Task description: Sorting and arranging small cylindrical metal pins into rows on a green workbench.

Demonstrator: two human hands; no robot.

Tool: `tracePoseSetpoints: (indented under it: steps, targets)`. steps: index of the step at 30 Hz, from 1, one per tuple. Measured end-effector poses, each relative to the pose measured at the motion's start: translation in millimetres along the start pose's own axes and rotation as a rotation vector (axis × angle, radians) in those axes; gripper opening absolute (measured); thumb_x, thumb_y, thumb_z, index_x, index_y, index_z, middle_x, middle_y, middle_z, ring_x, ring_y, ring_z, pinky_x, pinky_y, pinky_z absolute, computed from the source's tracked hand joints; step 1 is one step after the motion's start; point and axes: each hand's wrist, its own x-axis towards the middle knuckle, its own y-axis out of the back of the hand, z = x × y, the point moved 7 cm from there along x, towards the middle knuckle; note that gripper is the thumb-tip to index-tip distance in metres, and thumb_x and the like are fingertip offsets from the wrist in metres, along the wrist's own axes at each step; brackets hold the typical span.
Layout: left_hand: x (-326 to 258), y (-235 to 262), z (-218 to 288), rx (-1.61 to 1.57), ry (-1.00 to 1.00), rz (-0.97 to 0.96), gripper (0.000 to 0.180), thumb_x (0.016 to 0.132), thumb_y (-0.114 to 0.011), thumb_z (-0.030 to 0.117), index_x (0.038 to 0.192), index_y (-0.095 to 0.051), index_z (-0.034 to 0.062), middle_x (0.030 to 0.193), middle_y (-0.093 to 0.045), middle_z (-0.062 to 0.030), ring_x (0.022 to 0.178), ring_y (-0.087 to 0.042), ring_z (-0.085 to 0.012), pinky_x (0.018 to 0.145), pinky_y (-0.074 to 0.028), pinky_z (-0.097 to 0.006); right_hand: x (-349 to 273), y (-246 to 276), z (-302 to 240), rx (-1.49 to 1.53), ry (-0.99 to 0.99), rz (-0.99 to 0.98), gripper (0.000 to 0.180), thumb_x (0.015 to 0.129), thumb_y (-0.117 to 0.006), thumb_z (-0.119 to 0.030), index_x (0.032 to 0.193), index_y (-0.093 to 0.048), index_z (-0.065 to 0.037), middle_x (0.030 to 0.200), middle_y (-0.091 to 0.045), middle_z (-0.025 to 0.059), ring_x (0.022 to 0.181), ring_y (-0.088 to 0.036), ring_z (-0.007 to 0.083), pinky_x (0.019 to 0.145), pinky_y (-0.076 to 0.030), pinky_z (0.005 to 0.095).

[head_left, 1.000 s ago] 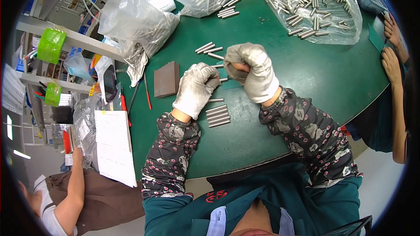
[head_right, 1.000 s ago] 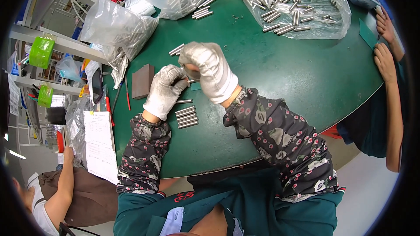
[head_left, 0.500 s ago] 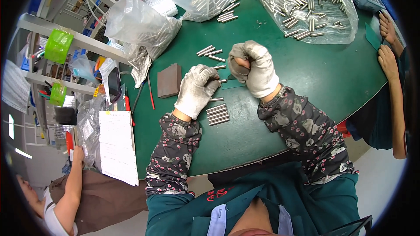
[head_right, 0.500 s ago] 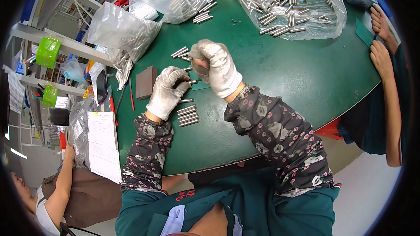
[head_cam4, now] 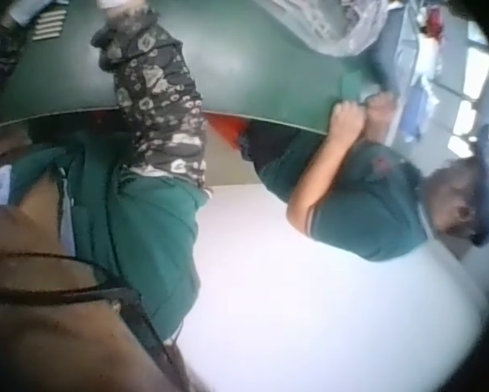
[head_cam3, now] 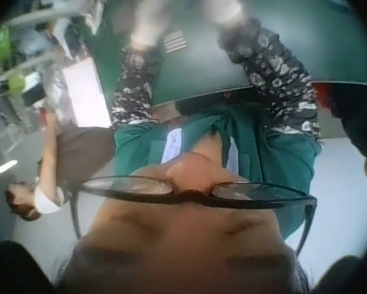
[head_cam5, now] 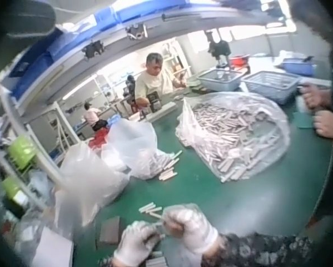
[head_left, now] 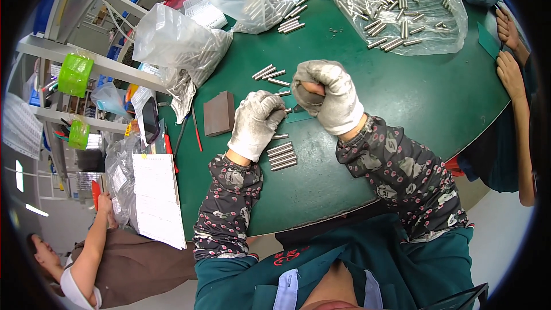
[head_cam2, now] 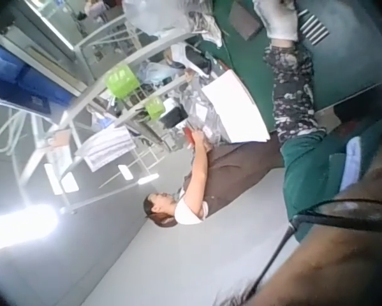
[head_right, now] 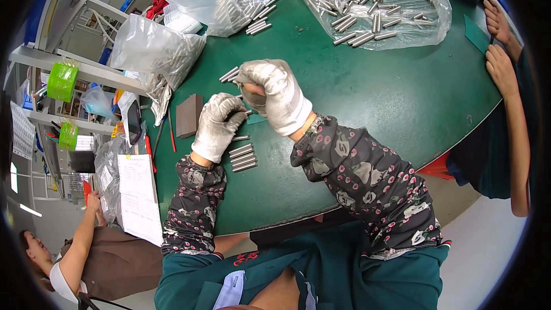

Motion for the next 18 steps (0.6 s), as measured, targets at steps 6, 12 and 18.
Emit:
tracePoseSetpoints:
  steps: [6, 12, 18]
  targets:
    - [0.7, 0.3, 0.4, -0.001, 0.003, -0.005, 0.018, 0.063, -0.066, -0.001, 0.078, -0.057, 0.0043, 0.078, -0.055, -0.0087, 0.074, -0.053, -0.0272, 0.064, -0.043, -0.035, 0.6, -0.7, 2.5, -0.045, 0.036, 0.008, 0.035, 0.081, -0.04, -0.031, 0.054, -0.032, -0.01, 0.047, -0.028, -0.0014, 0.04, -0.026, 0.0086, 0.037, -0.019, 0.0237]
    - [0.7, 0.1, -2.0, -0.009, 0.026, 0.004, 0.015, 0.064, -0.065, 0.004, 0.077, -0.059, 0.0074, 0.076, -0.056, -0.0057, 0.075, -0.053, -0.0259, 0.067, -0.043, -0.036, 0.1, 3.4, 5.5, -0.009, 0.047, 0.099, 0.035, 0.081, -0.041, -0.029, 0.053, -0.032, -0.01, 0.048, -0.027, -0.0012, 0.041, -0.026, 0.0091, 0.038, -0.019, 0.0236]
    - [1.3, -0.9, -2.4, -0.011, 0.028, 0.002, 0.014, 0.064, -0.065, 0.005, 0.077, -0.058, 0.0072, 0.075, -0.056, -0.0059, 0.075, -0.053, -0.0261, 0.067, -0.043, -0.036, 0.3, 4.2, 7.5, 0.002, 0.027, 0.11, 0.034, 0.081, -0.042, -0.028, 0.053, -0.032, -0.011, 0.047, -0.026, -0.0011, 0.041, -0.026, 0.0093, 0.038, -0.019, 0.0238]
